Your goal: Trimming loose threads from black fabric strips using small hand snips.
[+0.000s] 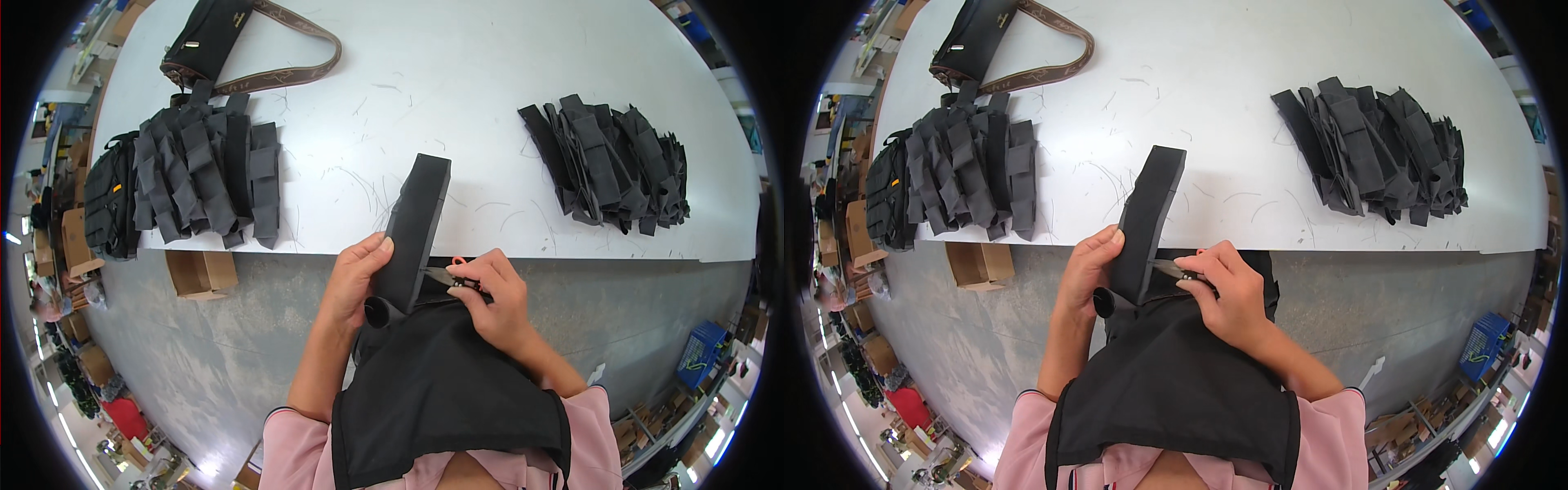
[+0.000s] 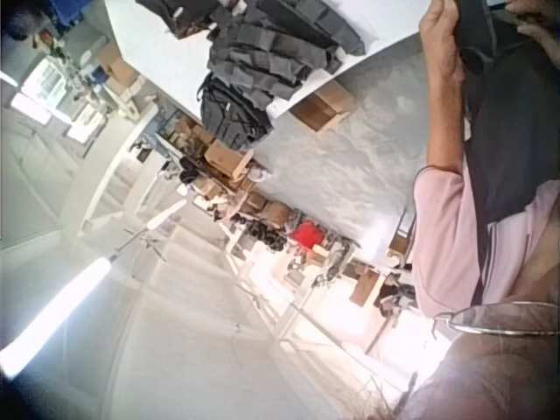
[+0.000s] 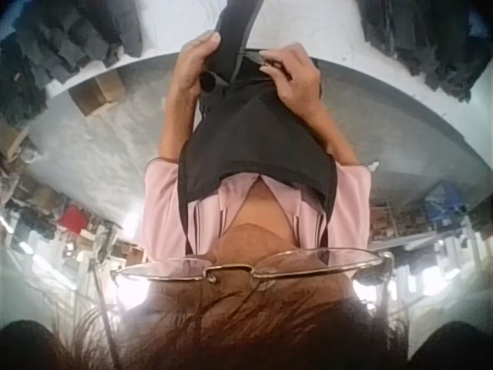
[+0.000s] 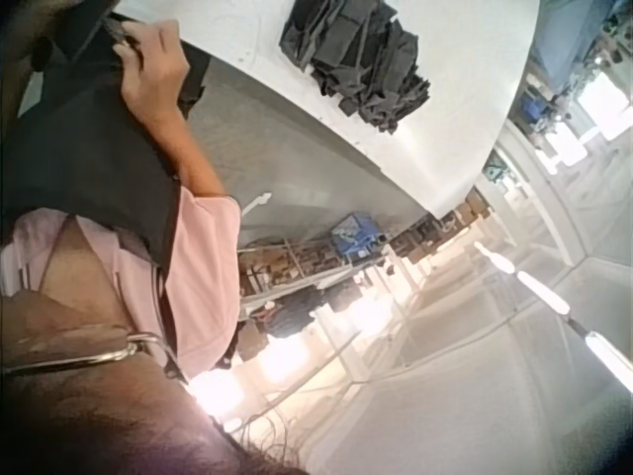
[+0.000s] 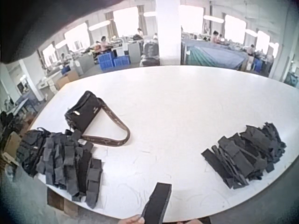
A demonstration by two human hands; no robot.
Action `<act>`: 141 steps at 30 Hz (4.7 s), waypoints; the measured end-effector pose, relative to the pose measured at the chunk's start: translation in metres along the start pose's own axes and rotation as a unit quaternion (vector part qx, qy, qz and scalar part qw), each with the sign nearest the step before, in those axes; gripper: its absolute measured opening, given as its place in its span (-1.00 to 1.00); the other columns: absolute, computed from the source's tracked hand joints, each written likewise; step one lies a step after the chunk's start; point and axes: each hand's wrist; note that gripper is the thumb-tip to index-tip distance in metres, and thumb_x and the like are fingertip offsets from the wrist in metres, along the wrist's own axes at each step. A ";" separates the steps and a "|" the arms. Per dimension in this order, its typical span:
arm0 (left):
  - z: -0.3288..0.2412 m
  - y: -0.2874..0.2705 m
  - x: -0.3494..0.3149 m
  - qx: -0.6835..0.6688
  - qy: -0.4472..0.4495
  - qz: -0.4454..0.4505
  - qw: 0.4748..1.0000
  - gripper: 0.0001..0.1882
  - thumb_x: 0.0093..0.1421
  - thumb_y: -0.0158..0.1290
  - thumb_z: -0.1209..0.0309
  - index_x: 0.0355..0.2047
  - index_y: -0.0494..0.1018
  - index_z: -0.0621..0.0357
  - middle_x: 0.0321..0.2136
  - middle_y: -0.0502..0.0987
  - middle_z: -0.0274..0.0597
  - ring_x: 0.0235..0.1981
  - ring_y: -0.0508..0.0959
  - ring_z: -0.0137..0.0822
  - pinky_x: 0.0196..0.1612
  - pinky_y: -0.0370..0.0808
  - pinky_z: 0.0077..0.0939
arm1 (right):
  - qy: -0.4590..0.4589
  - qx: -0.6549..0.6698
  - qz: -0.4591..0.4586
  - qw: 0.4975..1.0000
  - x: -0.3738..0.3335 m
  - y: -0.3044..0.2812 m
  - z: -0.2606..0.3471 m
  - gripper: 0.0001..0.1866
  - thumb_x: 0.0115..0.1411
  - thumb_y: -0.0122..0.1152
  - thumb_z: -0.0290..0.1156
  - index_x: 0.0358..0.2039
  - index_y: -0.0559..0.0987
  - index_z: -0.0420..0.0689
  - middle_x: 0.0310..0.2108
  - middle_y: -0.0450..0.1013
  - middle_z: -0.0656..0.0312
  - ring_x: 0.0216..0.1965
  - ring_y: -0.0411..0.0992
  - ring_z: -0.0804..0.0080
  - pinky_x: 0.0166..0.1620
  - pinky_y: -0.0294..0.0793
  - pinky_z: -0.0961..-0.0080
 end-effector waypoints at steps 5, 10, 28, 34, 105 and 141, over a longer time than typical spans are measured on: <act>0.000 0.003 -0.001 0.015 0.014 0.008 1.000 -0.73 0.27 -0.01 0.39 -0.09 0.42 0.30 -0.27 0.54 -0.29 -0.29 0.51 -0.54 -0.20 0.45 -0.67 | -0.056 -0.044 0.010 0.997 0.004 0.001 -0.002 -0.72 -0.13 0.30 -0.67 -0.33 0.57 -0.18 -0.51 0.34 0.20 -0.52 0.38 0.33 -0.43 0.37 0.53; 0.022 -0.001 0.004 -0.224 0.026 0.201 0.953 -0.68 0.29 -0.17 0.39 -0.04 0.35 0.36 -0.42 0.47 -0.22 -0.51 0.41 -0.47 -0.45 0.40 -0.69 | -0.031 0.063 0.001 0.998 0.019 0.014 0.019 -0.72 -0.14 0.29 -0.68 -0.33 0.56 -0.18 -0.50 0.34 0.21 -0.51 0.38 0.37 -0.42 0.37 0.51; 0.029 0.023 0.004 -0.242 -0.042 0.064 0.967 -0.53 0.29 -0.32 0.33 0.15 0.19 0.33 -0.15 0.42 -0.14 -0.42 0.47 -0.41 -0.49 0.44 -0.61 | -0.157 -0.055 -0.034 0.985 0.017 0.041 0.001 -0.67 -0.25 0.33 -0.60 -0.35 0.59 -0.14 -0.46 0.41 0.30 -0.39 0.35 0.32 -0.34 0.39 0.47; 0.029 0.023 0.004 -0.200 -0.029 0.047 0.978 -0.54 0.31 -0.32 0.34 0.13 0.23 0.34 0.09 0.35 -0.03 -0.24 0.50 -0.39 -0.40 0.49 -0.58 | -0.168 -0.072 -0.045 0.982 0.014 0.046 0.003 -0.65 -0.29 0.32 -0.62 -0.36 0.59 -0.13 -0.48 0.41 0.31 -0.41 0.35 0.32 -0.32 0.40 0.46; 0.011 0.019 -0.007 -0.038 0.043 0.092 0.994 -0.69 0.21 0.06 0.40 -0.13 0.25 0.27 -0.32 0.47 -0.10 -0.41 0.54 -0.29 -0.39 0.55 -0.39 | -0.104 -0.175 -0.050 0.978 0.036 0.010 -0.010 -0.70 -0.11 0.31 -0.52 -0.28 0.55 -0.07 -0.45 0.38 0.28 -0.57 0.32 0.35 -0.51 0.28 0.48; 0.005 0.028 -0.010 0.071 0.010 0.119 0.990 -0.56 0.23 -0.02 0.50 0.07 0.09 0.20 -0.29 0.45 -0.13 -0.42 0.50 -0.39 -0.39 0.50 -0.50 | -0.092 -0.074 -0.006 0.993 0.030 0.013 -0.005 -0.69 -0.07 0.21 -0.69 -0.25 0.54 -0.19 -0.49 0.32 0.19 -0.56 0.37 0.35 -0.29 0.45 0.41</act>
Point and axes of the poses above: each hand's wrist, its own x-axis towards the middle knuckle, its own y-axis out of the palm, z = x × y
